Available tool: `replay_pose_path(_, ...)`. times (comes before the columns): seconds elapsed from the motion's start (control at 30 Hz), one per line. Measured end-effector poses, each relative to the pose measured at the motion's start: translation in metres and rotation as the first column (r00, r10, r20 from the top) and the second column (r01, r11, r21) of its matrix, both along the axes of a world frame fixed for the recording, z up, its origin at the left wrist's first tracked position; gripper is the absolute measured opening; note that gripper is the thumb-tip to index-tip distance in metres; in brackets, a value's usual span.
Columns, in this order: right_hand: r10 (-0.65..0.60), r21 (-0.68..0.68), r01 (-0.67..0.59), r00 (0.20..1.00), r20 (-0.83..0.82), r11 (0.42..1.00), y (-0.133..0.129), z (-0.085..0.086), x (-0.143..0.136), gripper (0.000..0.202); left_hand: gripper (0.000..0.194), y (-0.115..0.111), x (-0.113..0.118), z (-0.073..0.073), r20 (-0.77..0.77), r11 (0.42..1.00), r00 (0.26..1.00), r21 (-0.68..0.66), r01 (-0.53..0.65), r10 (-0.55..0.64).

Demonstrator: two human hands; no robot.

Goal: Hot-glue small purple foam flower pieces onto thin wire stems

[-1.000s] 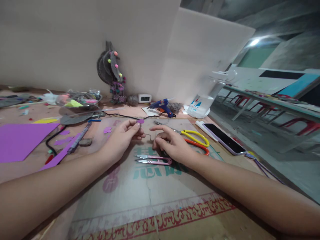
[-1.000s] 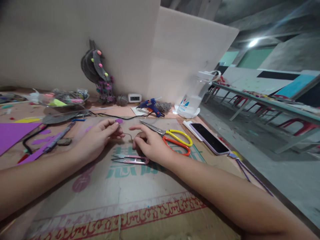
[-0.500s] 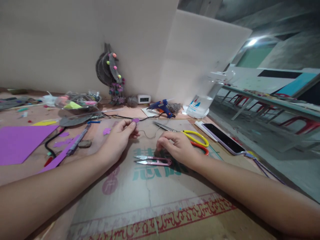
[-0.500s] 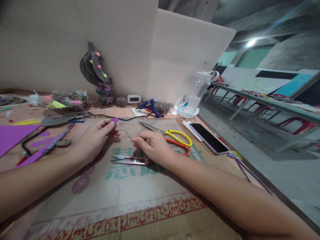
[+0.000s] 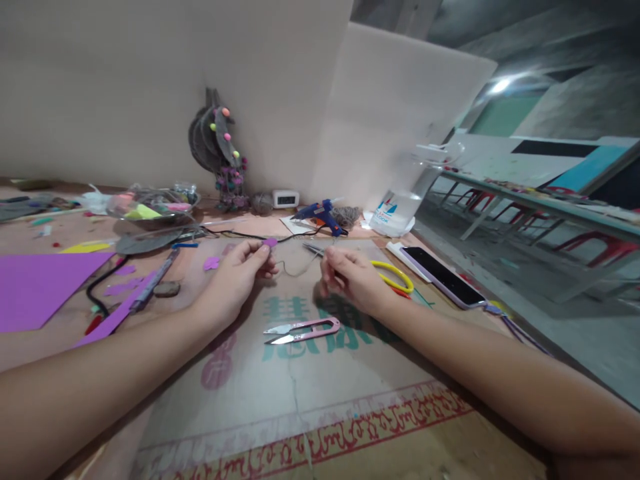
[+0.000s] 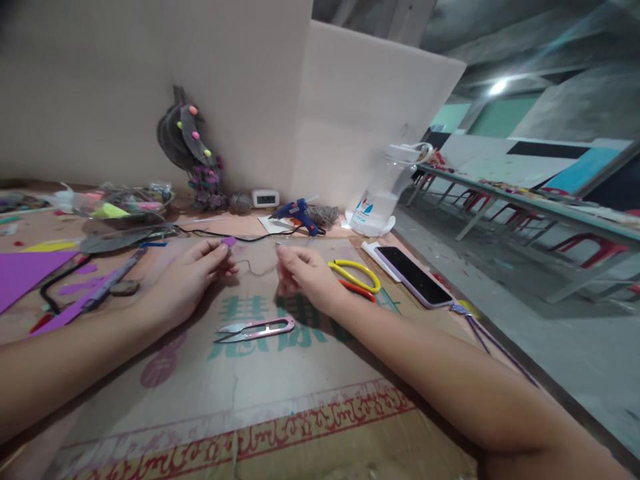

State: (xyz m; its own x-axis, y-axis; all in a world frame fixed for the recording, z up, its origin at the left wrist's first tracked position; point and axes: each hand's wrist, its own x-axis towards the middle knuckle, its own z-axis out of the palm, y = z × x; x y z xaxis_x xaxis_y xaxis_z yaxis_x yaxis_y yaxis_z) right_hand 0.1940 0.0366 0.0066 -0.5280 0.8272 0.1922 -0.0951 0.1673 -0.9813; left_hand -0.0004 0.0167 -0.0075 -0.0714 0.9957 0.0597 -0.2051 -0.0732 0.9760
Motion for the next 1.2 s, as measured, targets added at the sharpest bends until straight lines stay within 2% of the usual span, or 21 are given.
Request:
replay_pose_path(0.07,-0.022,0.031,0.022,1.0,0.0,0.999,0.003,-0.001,0.004,0.041,0.022,-0.001,0.001,0.001,0.006,1.0,1.0,-0.007,0.011,-0.011)
replay_pose_path(0.2,0.188,-0.032,-0.186,0.971,0.148,0.982,0.001,-0.002,0.006,0.044,0.022,-0.003,0.002,0.003,-0.008,1.0,1.0,-0.012,0.008,-0.008)
replay_pose_path(0.33,0.065,0.08,-0.079,0.984,0.163,0.994,-0.006,0.003,0.003,0.043,0.022,-0.004,0.002,0.003,-0.016,0.999,1.0,-0.02,0.025,-0.026)
replay_pose_path(0.37,0.065,0.101,-0.085,0.979,0.195,0.991,-0.007,0.004,0.001,0.042,0.022,-0.004,0.002,0.002,-0.021,0.999,0.999,-0.022,0.028,-0.028)
replay_pose_path(0.47,0.112,0.062,-0.129,0.969,0.222,0.99,-0.009,0.002,-0.001,0.039,0.022,-0.005,0.002,0.002,-0.047,0.999,0.998,-0.011,0.036,-0.036)
replay_pose_path(0.53,0.045,0.061,-0.057,0.983,0.181,0.997,-0.007,0.002,-0.001,0.036,0.021,-0.006,0.002,0.002,-0.059,0.999,0.997,-0.001,0.042,-0.042)
replay_pose_path(0.6,-0.016,0.08,0.002,0.984,0.178,0.997,-0.003,0.01,0.005,0.033,0.021,-0.006,0.003,0.002,-0.064,0.999,0.997,0.002,0.042,-0.042)
replay_pose_path(0.67,0.073,0.068,-0.097,0.952,0.297,0.993,0.0,0.026,0.016,0.031,0.021,-0.005,0.003,0.002,-0.079,0.999,0.996,0.005,0.037,-0.036)
replay_pose_path(0.7,0.191,0.035,-0.224,0.894,0.405,0.974,0.001,0.036,0.023,0.031,0.02,-0.004,0.003,0.003,-0.091,0.999,0.995,0.014,0.034,-0.033)
replay_pose_path(0.73,0.339,-0.042,-0.377,0.772,0.538,0.925,0.001,0.046,0.03,0.031,0.02,-0.004,0.003,0.003,-0.106,0.999,0.994,0.027,0.033,-0.03)
replay_pose_path(0.77,0.444,-0.142,-0.478,0.612,0.654,0.867,0.0,0.054,0.035,0.029,0.02,-0.004,0.003,0.003,-0.122,0.999,0.992,0.041,0.033,-0.027)
replay_pose_path(0.83,0.477,-0.202,-0.555,0.409,0.778,0.807,-0.004,0.062,0.041,0.024,0.02,-0.004,0.002,0.003,-0.143,0.998,0.989,0.061,0.033,-0.024)
replay_pose_path(0.87,0.445,-0.179,-0.569,0.372,0.815,0.803,-0.007,0.062,0.04,0.021,0.021,-0.004,0.003,0.003,-0.144,0.997,0.989,0.065,0.03,-0.02)
replay_pose_path(0.9,0.4,-0.125,-0.569,0.388,0.83,0.813,-0.01,0.059,0.038,0.019,0.021,-0.005,0.003,0.003,-0.141,0.998,0.99,0.063,0.027,-0.017)
replay_pose_path(0.97,0.333,-0.009,-0.532,0.516,0.789,0.847,-0.015,0.048,0.029,0.023,0.021,-0.005,0.003,0.003,-0.132,0.998,0.991,0.061,0.021,-0.013)
replay_pose_path(1.07,0.346,0.045,-0.478,0.695,0.631,0.877,-0.013,0.035,0.021,0.03,0.021,-0.006,0.004,0.003,-0.129,0.999,0.991,0.038,0.026,-0.021)
replay_pose_path(1.13,0.341,0.092,-0.481,0.731,0.591,0.872,-0.007,0.032,0.025,0.032,0.021,-0.006,0.004,0.003,-0.129,0.999,0.991,0.019,0.032,-0.03)
replay_pose_path(1.2,0.324,0.141,-0.513,0.708,0.628,0.847,0.0,0.034,0.033,0.036,0.023,-0.006,0.004,0.003,-0.124,0.999,0.992,0.016,0.034,-0.032)
